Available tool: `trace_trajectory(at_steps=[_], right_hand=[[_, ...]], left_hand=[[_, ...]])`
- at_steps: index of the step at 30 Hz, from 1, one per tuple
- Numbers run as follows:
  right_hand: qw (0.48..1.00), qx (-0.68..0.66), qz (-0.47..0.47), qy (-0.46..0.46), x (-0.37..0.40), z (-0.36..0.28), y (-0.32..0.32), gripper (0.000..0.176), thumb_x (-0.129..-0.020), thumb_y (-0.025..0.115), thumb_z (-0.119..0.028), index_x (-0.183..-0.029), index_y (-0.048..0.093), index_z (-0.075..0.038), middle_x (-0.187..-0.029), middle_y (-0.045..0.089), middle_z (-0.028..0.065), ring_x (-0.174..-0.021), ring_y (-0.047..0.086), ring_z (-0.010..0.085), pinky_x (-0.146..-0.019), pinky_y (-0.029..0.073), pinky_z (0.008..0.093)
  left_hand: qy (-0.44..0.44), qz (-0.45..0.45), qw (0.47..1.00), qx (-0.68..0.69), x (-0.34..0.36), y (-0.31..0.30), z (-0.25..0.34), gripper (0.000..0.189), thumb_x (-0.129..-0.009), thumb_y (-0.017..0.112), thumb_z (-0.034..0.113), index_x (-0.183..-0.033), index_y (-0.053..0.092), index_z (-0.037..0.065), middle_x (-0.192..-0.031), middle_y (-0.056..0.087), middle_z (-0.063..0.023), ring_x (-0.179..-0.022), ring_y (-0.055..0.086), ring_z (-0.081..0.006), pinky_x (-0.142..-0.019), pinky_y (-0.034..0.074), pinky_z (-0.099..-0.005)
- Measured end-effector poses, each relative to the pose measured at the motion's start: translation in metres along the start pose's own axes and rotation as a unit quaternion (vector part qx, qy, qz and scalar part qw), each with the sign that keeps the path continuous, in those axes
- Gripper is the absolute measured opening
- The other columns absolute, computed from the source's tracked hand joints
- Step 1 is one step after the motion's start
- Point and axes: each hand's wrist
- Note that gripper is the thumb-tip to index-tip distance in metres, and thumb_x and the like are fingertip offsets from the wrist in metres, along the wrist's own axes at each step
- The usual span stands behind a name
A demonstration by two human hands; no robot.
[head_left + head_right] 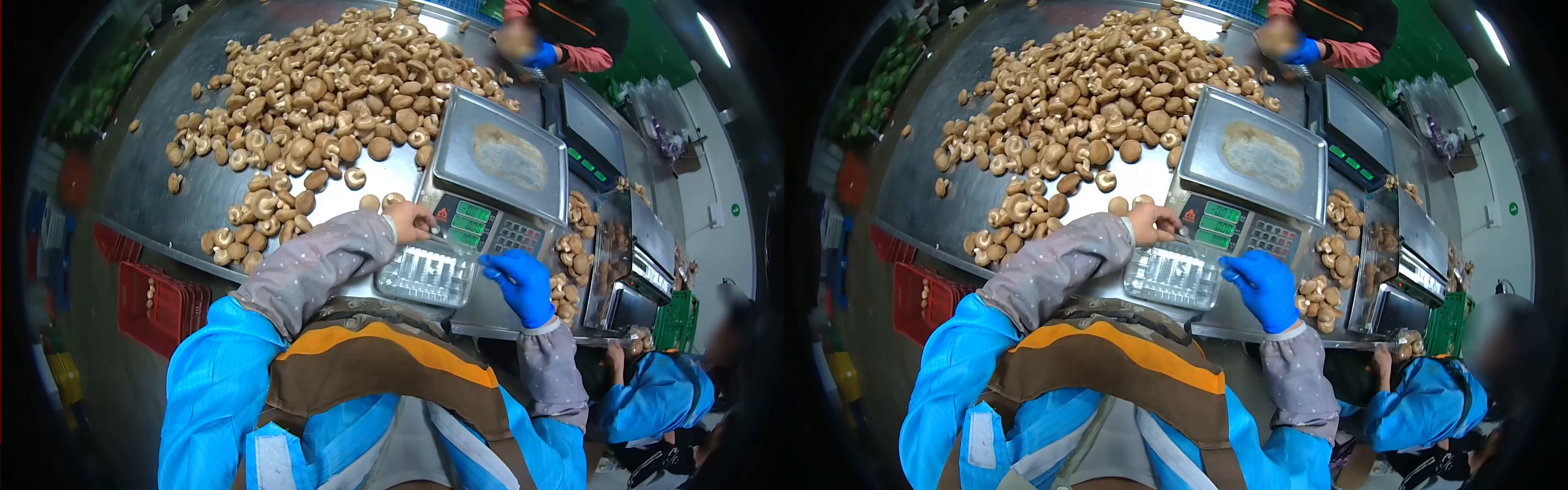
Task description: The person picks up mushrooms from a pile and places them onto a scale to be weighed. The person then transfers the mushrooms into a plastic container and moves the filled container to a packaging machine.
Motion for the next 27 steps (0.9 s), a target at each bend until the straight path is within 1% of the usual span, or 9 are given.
trace_trajectory(at_steps=[2, 5, 8, 12, 14, 16, 20, 24, 27], right_hand=[[0.995, -0.032, 0.090, 0.021, -0.008, -0.011, -0.004, 0.023, -0.079, 0.069, -0.005, -0.101, 0.070, -0.009, -0.074, 0.062, 0.0083, -0.065, 0.058, 0.0211, -0.060, 0.047, 0.0297], [0.974, -0.107, 0.197, 0.030, -0.042, -0.035, 0.027, 0.025, -0.083, 0.065, 0.001, -0.108, 0.068, -0.002, -0.082, 0.067, 0.0081, -0.071, 0.060, 0.0134, -0.064, 0.046, 0.0243], [0.895, -0.398, 0.103, 0.175, -0.076, -0.081, 0.078, 0.023, -0.085, 0.063, 0.002, -0.107, 0.068, 0.000, -0.088, 0.067, 0.0074, -0.075, 0.060, 0.0119, -0.067, 0.048, 0.0251], [0.871, -0.479, -0.022, 0.104, -0.120, -0.144, 0.131, 0.023, -0.085, 0.063, 0.000, -0.108, 0.066, 0.001, -0.093, 0.067, 0.0085, -0.083, 0.063, 0.0143, -0.074, 0.050, 0.0254], [0.911, -0.408, -0.061, -0.014, -0.136, -0.161, 0.161, 0.021, -0.086, 0.062, -0.001, -0.106, 0.067, 0.000, -0.094, 0.068, 0.0101, -0.082, 0.064, 0.0153, -0.075, 0.050, 0.0260], [0.907, -0.411, -0.075, -0.057, -0.153, -0.190, 0.172, 0.019, -0.083, 0.062, -0.002, -0.101, 0.068, -0.004, -0.095, 0.067, 0.0105, -0.083, 0.064, 0.0206, -0.073, 0.050, 0.0295], [0.932, -0.242, -0.102, -0.250, -0.176, -0.229, 0.233, 0.031, -0.075, 0.058, -0.004, -0.106, 0.062, -0.008, -0.108, 0.061, 0.0116, -0.101, 0.056, 0.0316, -0.085, 0.044, 0.0427], [0.918, -0.050, -0.167, -0.357, -0.177, -0.267, 0.350, 0.063, -0.072, 0.062, -0.013, -0.133, 0.046, -0.015, -0.131, 0.047, 0.0132, -0.121, 0.042, 0.0390, -0.100, 0.034, 0.0526], [0.906, -0.060, -0.241, -0.342, -0.184, -0.273, 0.380, 0.042, -0.070, 0.062, -0.025, -0.110, 0.064, -0.013, -0.130, 0.047, 0.0084, -0.117, 0.045, 0.0339, -0.099, 0.033, 0.0542]], left_hand=[[0.011, 0.117, 0.989, -0.095, 0.023, -0.007, 0.034, 0.061, -0.069, 0.080, 0.023, -0.123, 0.056, 0.008, -0.105, 0.061, -0.0158, -0.110, 0.053, -0.0245, -0.094, 0.042, -0.0376], [0.051, 0.061, 0.976, 0.202, 0.062, -0.024, 0.064, 0.117, -0.060, 0.087, 0.027, -0.149, 0.012, 0.015, -0.142, 0.035, -0.0197, -0.134, 0.032, -0.0316, -0.107, 0.029, -0.0471], [0.104, 0.160, 0.961, 0.199, 0.104, -0.032, 0.095, 0.127, -0.054, 0.089, 0.016, -0.148, 0.004, 0.014, -0.146, 0.025, -0.0218, -0.137, 0.027, -0.0320, -0.110, 0.026, -0.0477], [-0.070, 0.353, 0.917, 0.174, 0.149, -0.059, 0.086, 0.098, -0.066, 0.069, -0.005, -0.146, 0.014, 0.009, -0.137, 0.041, -0.0205, -0.118, 0.050, -0.0284, -0.093, 0.044, -0.0341], [0.011, 0.437, 0.894, 0.093, 0.168, -0.069, 0.027, 0.072, -0.076, 0.056, -0.007, -0.142, 0.029, 0.005, -0.125, 0.054, -0.0173, -0.107, 0.057, -0.0264, -0.088, 0.047, -0.0303], [-0.077, 0.397, 0.892, 0.203, 0.214, -0.106, 0.027, 0.051, -0.084, 0.047, -0.004, -0.135, 0.042, 0.003, -0.119, 0.059, -0.0150, -0.102, 0.061, -0.0243, -0.085, 0.049, -0.0299], [-0.131, 0.645, 0.729, 0.189, 0.316, -0.192, 0.031, 0.055, -0.084, 0.046, -0.005, -0.137, 0.038, 0.009, -0.120, 0.056, -0.0180, -0.094, 0.062, -0.0225, -0.076, 0.053, -0.0298], [-0.274, 0.561, 0.766, -0.152, 0.361, -0.247, -0.003, 0.059, -0.077, 0.044, -0.006, -0.134, 0.037, 0.010, -0.108, 0.061, -0.0246, -0.092, 0.063, -0.0356, -0.074, 0.051, -0.0414], [-0.393, 0.471, 0.760, -0.216, 0.343, -0.261, -0.033, 0.053, -0.077, 0.049, 0.004, -0.129, 0.040, 0.007, -0.094, 0.062, -0.0300, -0.094, 0.057, -0.0493, -0.083, 0.045, -0.0519]])
Point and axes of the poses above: each hand's wrist, its own x-axis away from the middle knuckle, its own y-axis out of the palm, z = x × y
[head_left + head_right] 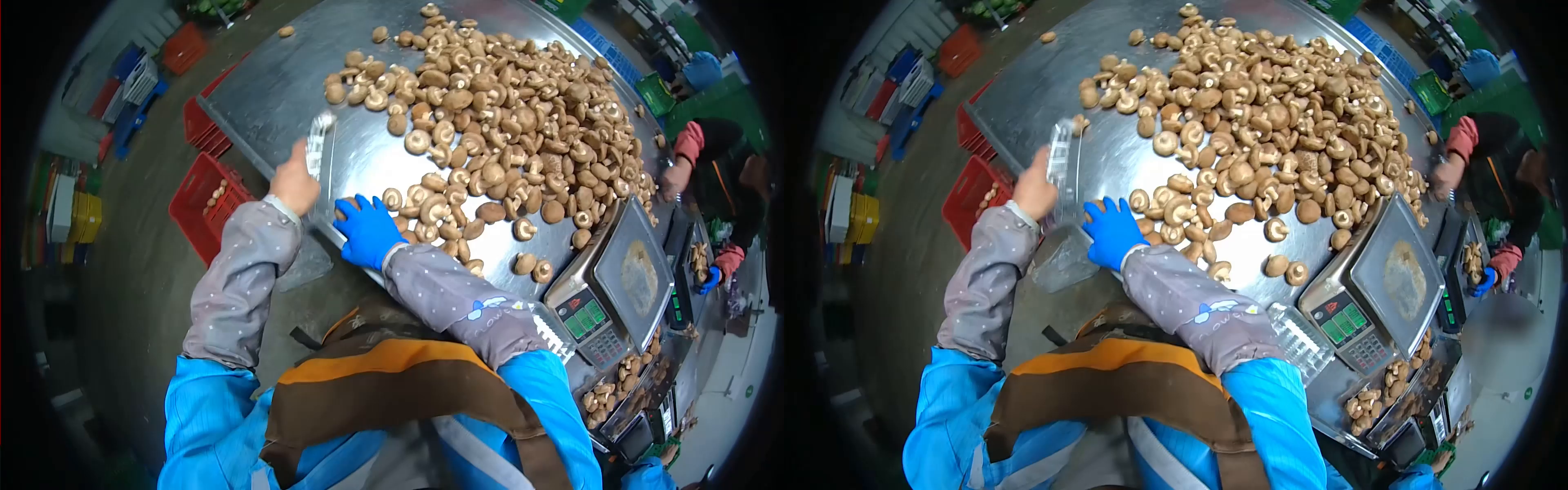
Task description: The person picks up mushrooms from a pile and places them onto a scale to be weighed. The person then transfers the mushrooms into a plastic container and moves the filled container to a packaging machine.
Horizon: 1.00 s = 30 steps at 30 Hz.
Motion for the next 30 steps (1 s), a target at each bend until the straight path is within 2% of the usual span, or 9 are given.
trace_trajectory(at_steps=[2, 5, 7, 12, 16, 19, 23, 25, 30], right_hand=[[0.999, 0.006, -0.052, 0.008, 0.000, 0.013, -0.008, 0.026, -0.070, 0.059, -0.029, -0.082, 0.072, -0.010, -0.129, 0.048, 0.0053, -0.108, 0.048, 0.0296, -0.098, 0.034, 0.0507], [0.992, 0.053, -0.089, 0.073, 0.022, 0.041, -0.036, 0.024, -0.070, 0.058, -0.028, -0.075, 0.070, -0.008, -0.110, 0.056, 0.0067, -0.111, 0.047, 0.0298, -0.101, 0.031, 0.0483], [0.986, 0.070, -0.075, 0.131, 0.038, 0.054, -0.051, 0.027, -0.075, 0.058, -0.029, -0.089, 0.072, -0.011, -0.115, 0.056, 0.0086, -0.126, 0.040, 0.0317, -0.108, 0.024, 0.0497], [0.979, -0.038, 0.128, 0.155, 0.078, 0.068, -0.086, 0.033, -0.073, 0.065, -0.022, -0.105, 0.069, -0.017, -0.129, 0.052, 0.0096, -0.125, 0.040, 0.0346, -0.104, 0.031, 0.0489], [0.939, -0.100, 0.209, 0.254, 0.137, 0.077, -0.103, 0.060, -0.070, 0.071, -0.017, -0.128, 0.055, -0.019, -0.128, 0.050, 0.0175, -0.119, 0.046, 0.0372, -0.099, 0.038, 0.0454], [0.922, -0.095, 0.185, 0.327, 0.179, 0.075, -0.098, 0.069, -0.072, 0.074, -0.018, -0.135, 0.047, -0.015, -0.127, 0.050, 0.0183, -0.118, 0.048, 0.0361, -0.097, 0.042, 0.0442], [0.863, -0.221, 0.162, 0.424, 0.202, 0.057, -0.074, 0.087, -0.073, 0.075, -0.017, -0.145, 0.027, -0.012, -0.128, 0.048, 0.0192, -0.114, 0.052, 0.0347, -0.092, 0.046, 0.0408], [0.824, -0.332, 0.190, 0.419, 0.198, 0.050, -0.054, 0.092, -0.073, 0.075, -0.016, -0.147, 0.022, -0.011, -0.129, 0.048, 0.0199, -0.112, 0.053, 0.0323, -0.091, 0.046, 0.0394], [0.881, -0.236, 0.251, 0.324, 0.191, 0.070, -0.037, 0.084, -0.075, 0.070, -0.011, -0.145, 0.024, -0.005, -0.123, 0.052, 0.0186, -0.106, 0.057, 0.0267, -0.086, 0.047, 0.0356]], left_hand=[[-0.021, -0.081, 0.996, -0.002, -0.023, 0.048, -0.043, 0.047, -0.079, 0.050, 0.008, -0.126, 0.044, 0.005, -0.099, 0.062, -0.0295, -0.093, 0.059, -0.0473, -0.082, 0.047, -0.0495], [-0.084, -0.176, 0.978, 0.073, -0.032, 0.065, -0.039, 0.040, -0.084, 0.049, 0.007, -0.123, 0.048, 0.003, -0.099, 0.063, -0.0219, -0.087, 0.064, -0.0356, -0.071, 0.053, -0.0432], [-0.091, -0.219, 0.962, 0.133, -0.039, 0.069, -0.028, 0.035, -0.086, 0.046, 0.006, -0.121, 0.049, 0.001, -0.096, 0.064, -0.0176, -0.082, 0.067, -0.0294, -0.065, 0.055, -0.0402], [-0.079, -0.286, 0.933, 0.205, -0.042, 0.064, -0.007, 0.029, -0.089, 0.041, 0.003, -0.116, 0.052, 0.000, -0.094, 0.064, -0.0143, -0.074, 0.066, -0.0253, -0.060, 0.056, -0.0371], [-0.222, -0.274, 0.915, 0.197, -0.028, 0.017, 0.015, 0.029, -0.086, 0.046, 0.001, -0.113, 0.055, 0.005, -0.089, 0.065, -0.0118, -0.071, 0.065, -0.0236, -0.060, 0.056, -0.0373], [-0.038, -0.308, 0.943, 0.123, -0.048, 0.076, -0.042, 0.036, -0.085, 0.047, 0.000, -0.119, 0.051, 0.010, -0.098, 0.064, -0.0118, -0.079, 0.065, -0.0258, -0.061, 0.057, -0.0400], [-0.290, -0.389, 0.835, 0.260, -0.018, 0.092, 0.020, 0.048, -0.088, 0.042, 0.001, -0.135, 0.038, 0.014, -0.124, 0.053, -0.0131, -0.094, 0.062, -0.0268, -0.069, 0.056, -0.0469], [-0.282, -0.394, 0.825, 0.290, 0.000, 0.114, 0.047, 0.047, -0.091, 0.039, 0.001, -0.136, 0.037, 0.013, -0.128, 0.051, -0.0154, -0.099, 0.062, -0.0284, -0.070, 0.057, -0.0470], [-0.245, -0.419, 0.687, 0.540, 0.015, 0.193, 0.094, 0.048, -0.091, 0.036, -0.004, -0.137, 0.035, 0.007, -0.125, 0.054, -0.0181, -0.107, 0.060, -0.0304, -0.083, 0.057, -0.0408]])
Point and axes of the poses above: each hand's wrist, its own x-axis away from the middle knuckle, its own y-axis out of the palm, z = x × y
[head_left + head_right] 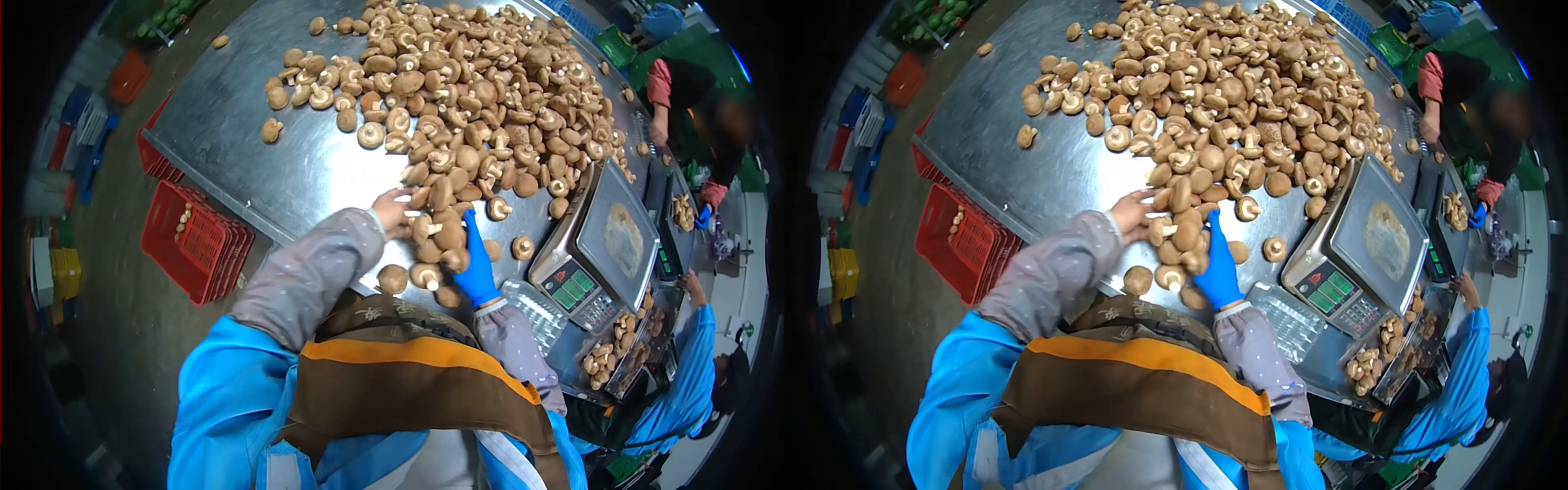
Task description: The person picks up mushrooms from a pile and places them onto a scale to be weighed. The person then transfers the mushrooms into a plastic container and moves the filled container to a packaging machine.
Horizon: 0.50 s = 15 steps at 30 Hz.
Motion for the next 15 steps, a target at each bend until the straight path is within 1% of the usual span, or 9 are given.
trace_trajectory(at_steps=[1, 3, 4, 5, 6, 8, 10, 13, 15], right_hand=[[0.999, -0.012, -0.018, 0.029, -0.002, 0.008, -0.002, 0.079, -0.075, 0.070, -0.011, -0.142, 0.029, -0.005, -0.121, 0.053, 0.0179, -0.105, 0.057, 0.0266, -0.086, 0.047, 0.0355], [0.994, -0.034, -0.053, 0.085, -0.005, 0.026, -0.009, 0.070, -0.075, 0.069, -0.011, -0.137, 0.038, -0.005, -0.118, 0.056, 0.0165, -0.103, 0.059, 0.0262, -0.086, 0.048, 0.0353], [0.991, 0.059, -0.043, 0.110, -0.015, -0.024, -0.026, 0.058, -0.075, 0.070, -0.013, -0.127, 0.048, -0.005, -0.114, 0.060, 0.0153, -0.103, 0.060, 0.0263, -0.087, 0.048, 0.0348], [0.988, 0.135, 0.001, 0.078, -0.017, -0.017, -0.030, 0.059, -0.074, 0.072, -0.016, -0.129, 0.049, -0.007, -0.119, 0.058, 0.0162, -0.106, 0.060, 0.0239, -0.090, 0.047, 0.0315], [0.993, 0.059, -0.027, 0.103, -0.020, -0.021, -0.040, 0.060, -0.075, 0.071, -0.013, -0.131, 0.048, -0.007, -0.124, 0.056, 0.0154, -0.110, 0.057, 0.0229, -0.092, 0.046, 0.0314], [0.987, -0.074, -0.051, 0.130, -0.029, -0.031, -0.056, 0.062, -0.077, 0.069, -0.007, -0.134, 0.045, -0.005, -0.132, 0.050, 0.0134, -0.117, 0.052, 0.0210, -0.098, 0.043, 0.0318], [0.970, -0.190, -0.045, 0.145, -0.031, -0.035, -0.064, 0.063, -0.077, 0.068, 0.000, -0.136, 0.043, -0.001, -0.139, 0.044, 0.0110, -0.124, 0.045, 0.0193, -0.103, 0.039, 0.0328], [0.975, -0.197, -0.022, 0.096, -0.029, -0.039, -0.073, 0.065, -0.079, 0.066, 0.000, -0.138, 0.041, -0.005, -0.138, 0.046, 0.0100, -0.123, 0.047, 0.0205, -0.100, 0.040, 0.0316], [0.983, -0.153, -0.017, 0.096, -0.027, -0.053, -0.081, 0.071, -0.077, 0.066, 0.000, -0.142, 0.038, -0.010, -0.139, 0.045, 0.0104, -0.111, 0.052, 0.0157, -0.091, 0.045, 0.0280]], left_hand=[[0.032, -0.077, 0.994, 0.075, -0.031, -0.001, -0.021, 0.048, -0.091, 0.035, -0.006, -0.137, 0.035, 0.006, -0.125, 0.053, -0.0176, -0.107, 0.060, -0.0304, -0.086, 0.056, -0.0394], [0.043, -0.127, 0.972, 0.193, -0.022, 0.028, -0.014, 0.056, -0.084, 0.042, -0.014, -0.136, 0.035, 0.005, -0.124, 0.053, -0.0178, -0.108, 0.060, -0.0298, -0.088, 0.055, -0.0389], [0.003, -0.188, 0.951, 0.244, -0.017, 0.033, -0.012, 0.056, -0.084, 0.043, -0.014, -0.136, 0.035, 0.004, -0.123, 0.054, -0.0171, -0.108, 0.059, -0.0294, -0.088, 0.055, -0.0394], [-0.003, -0.206, 0.948, 0.242, -0.012, 0.037, -0.011, 0.056, -0.084, 0.044, -0.013, -0.136, 0.036, 0.005, -0.123, 0.054, -0.0165, -0.109, 0.059, -0.0290, -0.089, 0.054, -0.0396], [-0.010, -0.223, 0.945, 0.240, -0.006, 0.042, -0.010, 0.056, -0.084, 0.045, -0.013, -0.136, 0.036, 0.005, -0.123, 0.054, -0.0160, -0.110, 0.058, -0.0286, -0.090, 0.054, -0.0398], [0.047, -0.171, 0.976, 0.129, 0.006, 0.046, -0.009, 0.054, -0.085, 0.044, -0.012, -0.135, 0.037, 0.006, -0.124, 0.054, -0.0150, -0.111, 0.058, -0.0277, -0.093, 0.052, -0.0396], [0.057, -0.190, 0.962, 0.189, -0.003, 0.036, -0.026, 0.054, -0.085, 0.044, -0.012, -0.135, 0.037, 0.007, -0.123, 0.054, -0.0151, -0.112, 0.057, -0.0265, -0.095, 0.051, -0.0388], [0.052, -0.193, 0.955, 0.217, 0.000, 0.035, -0.037, 0.060, -0.083, 0.042, -0.013, -0.137, 0.033, 0.008, -0.126, 0.051, -0.0154, -0.114, 0.056, -0.0257, -0.097, 0.049, -0.0381], [0.065, -0.180, 0.959, 0.207, 0.015, 0.043, -0.036, 0.061, -0.082, 0.041, -0.014, -0.138, 0.031, 0.008, -0.130, 0.048, -0.0159, -0.114, 0.056, -0.0261, -0.097, 0.049, -0.0398]])
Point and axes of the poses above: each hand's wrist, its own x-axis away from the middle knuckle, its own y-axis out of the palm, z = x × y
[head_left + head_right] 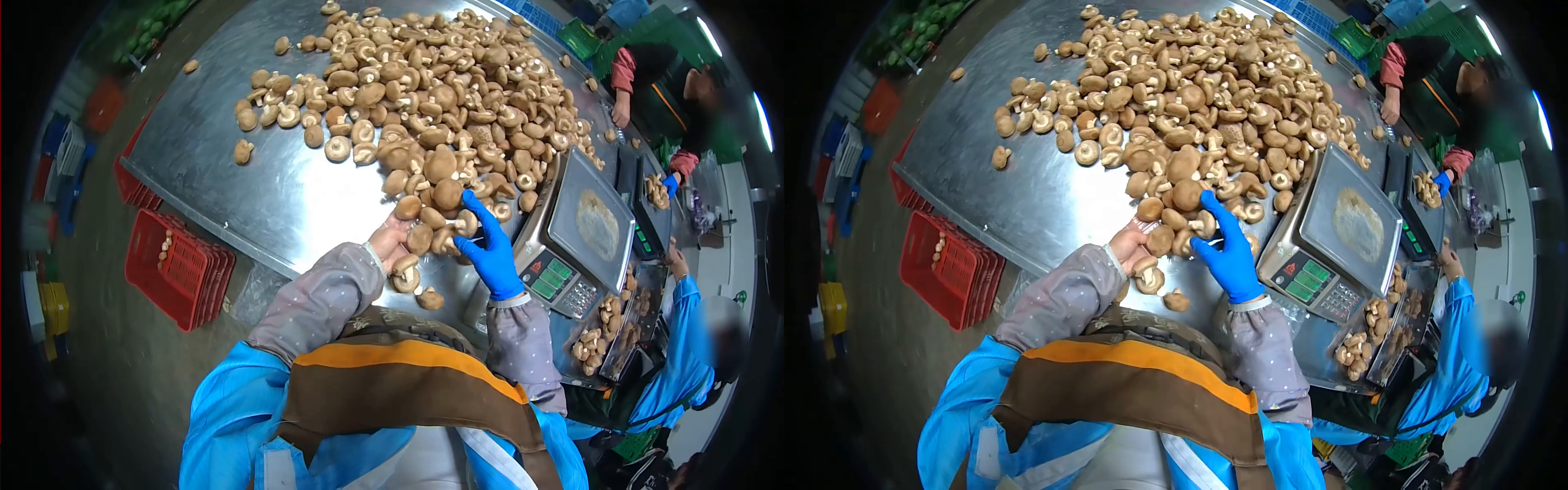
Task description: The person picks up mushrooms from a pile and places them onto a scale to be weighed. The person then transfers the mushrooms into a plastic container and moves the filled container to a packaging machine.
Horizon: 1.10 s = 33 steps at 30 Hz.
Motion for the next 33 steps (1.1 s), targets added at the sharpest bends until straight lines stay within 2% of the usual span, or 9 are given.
trace_trajectory(at_steps=[6, 10, 12, 19, 24, 26, 28, 30, 33], right_hand=[[0.990, 0.022, 0.138, -0.004, 0.026, -0.015, -0.023, 0.081, -0.075, 0.064, -0.001, -0.146, 0.031, -0.020, -0.131, 0.049, 0.0090, -0.092, 0.051, 0.0110, -0.079, 0.047, 0.0267], [0.939, -0.282, 0.123, 0.152, 0.049, -0.010, -0.058, 0.082, -0.077, 0.060, -0.002, -0.148, 0.023, -0.018, -0.136, 0.044, 0.0135, -0.105, 0.056, 0.0227, -0.086, 0.049, 0.0338], [0.921, -0.365, 0.057, 0.124, 0.054, -0.013, -0.065, 0.081, -0.078, 0.057, -0.001, -0.148, 0.022, -0.017, -0.136, 0.045, 0.0132, -0.108, 0.057, 0.0244, -0.085, 0.051, 0.0354], [0.947, -0.292, 0.126, 0.044, 0.065, 0.003, -0.156, 0.060, -0.075, 0.061, 0.005, -0.132, 0.044, -0.002, -0.112, 0.059, 0.0065, -0.099, 0.060, 0.0183, -0.087, 0.050, 0.0305], [0.971, -0.206, 0.109, 0.057, 0.080, 0.033, -0.262, 0.044, -0.077, 0.062, 0.000, -0.119, 0.051, -0.003, -0.104, 0.061, 0.0074, -0.089, 0.063, 0.0195, -0.073, 0.056, 0.0307], [0.968, -0.195, 0.123, 0.097, 0.087, 0.040, -0.299, 0.054, -0.076, 0.059, 0.005, -0.128, 0.047, -0.003, -0.108, 0.061, 0.0080, -0.093, 0.063, 0.0204, -0.076, 0.056, 0.0324], [0.965, -0.188, 0.143, 0.112, 0.087, 0.055, -0.327, 0.064, -0.074, 0.056, 0.010, -0.135, 0.043, -0.004, -0.110, 0.061, 0.0080, -0.096, 0.063, 0.0200, -0.077, 0.055, 0.0327], [0.970, -0.115, 0.168, 0.131, 0.086, 0.062, -0.345, 0.064, -0.071, 0.064, 0.010, -0.131, 0.050, -0.005, -0.111, 0.061, 0.0064, -0.097, 0.060, 0.0167, -0.079, 0.053, 0.0304], [0.982, -0.009, 0.154, 0.108, 0.080, 0.105, -0.376, 0.069, -0.068, 0.069, 0.006, -0.133, 0.047, -0.002, -0.111, 0.061, 0.0068, -0.097, 0.058, 0.0143, -0.076, 0.050, 0.0276]], left_hand=[[-0.028, -0.024, 0.998, 0.045, 0.007, 0.035, -0.006, 0.066, -0.078, 0.039, -0.017, -0.138, 0.028, 0.006, -0.136, 0.041, -0.0162, -0.123, 0.048, -0.0300, -0.104, 0.042, -0.0446], [0.018, -0.079, 0.995, 0.050, -0.006, 0.073, -0.024, 0.064, -0.078, 0.038, -0.018, -0.138, 0.029, 0.005, -0.137, 0.041, -0.0157, -0.123, 0.047, -0.0309, -0.106, 0.040, -0.0455], [0.029, -0.103, 0.993, 0.042, -0.017, 0.097, -0.038, 0.064, -0.079, 0.042, -0.018, -0.137, 0.030, 0.006, -0.135, 0.043, -0.0152, -0.122, 0.048, -0.0304, -0.102, 0.044, -0.0439], [-0.028, -0.213, 0.977, -0.011, -0.054, 0.171, -0.073, 0.097, -0.065, 0.045, -0.024, -0.144, 0.020, 0.026, -0.138, 0.036, -0.0112, -0.129, 0.041, -0.0263, -0.099, 0.044, -0.0372], [-0.017, -0.129, 0.983, -0.129, -0.113, 0.208, -0.074, 0.109, -0.071, 0.057, -0.016, -0.147, -0.003, 0.034, -0.150, 0.020, -0.0158, -0.120, 0.046, -0.0281, -0.091, 0.046, -0.0438], [0.006, -0.104, 0.955, -0.277, -0.128, 0.238, -0.079, 0.114, -0.068, 0.077, 0.002, -0.148, -0.001, 0.026, -0.150, 0.018, -0.0187, -0.120, 0.045, -0.0306, -0.088, 0.047, -0.0442], [0.099, -0.161, 0.893, -0.409, -0.187, 0.228, -0.109, 0.104, -0.070, 0.076, 0.003, -0.148, 0.009, 0.021, -0.146, 0.027, -0.0188, -0.117, 0.048, -0.0322, -0.089, 0.046, -0.0457], [0.203, -0.146, 0.761, -0.598, -0.190, 0.248, -0.123, 0.087, -0.062, 0.082, 0.015, -0.137, 0.038, 0.008, -0.125, 0.054, -0.0163, -0.117, 0.051, -0.0285, -0.097, 0.044, -0.0341], [0.226, -0.091, 0.694, -0.678, -0.193, 0.256, -0.147, 0.084, -0.061, 0.081, 0.021, -0.135, 0.041, 0.008, -0.124, 0.054, -0.0186, -0.115, 0.052, -0.0336, -0.099, 0.041, -0.0361]])
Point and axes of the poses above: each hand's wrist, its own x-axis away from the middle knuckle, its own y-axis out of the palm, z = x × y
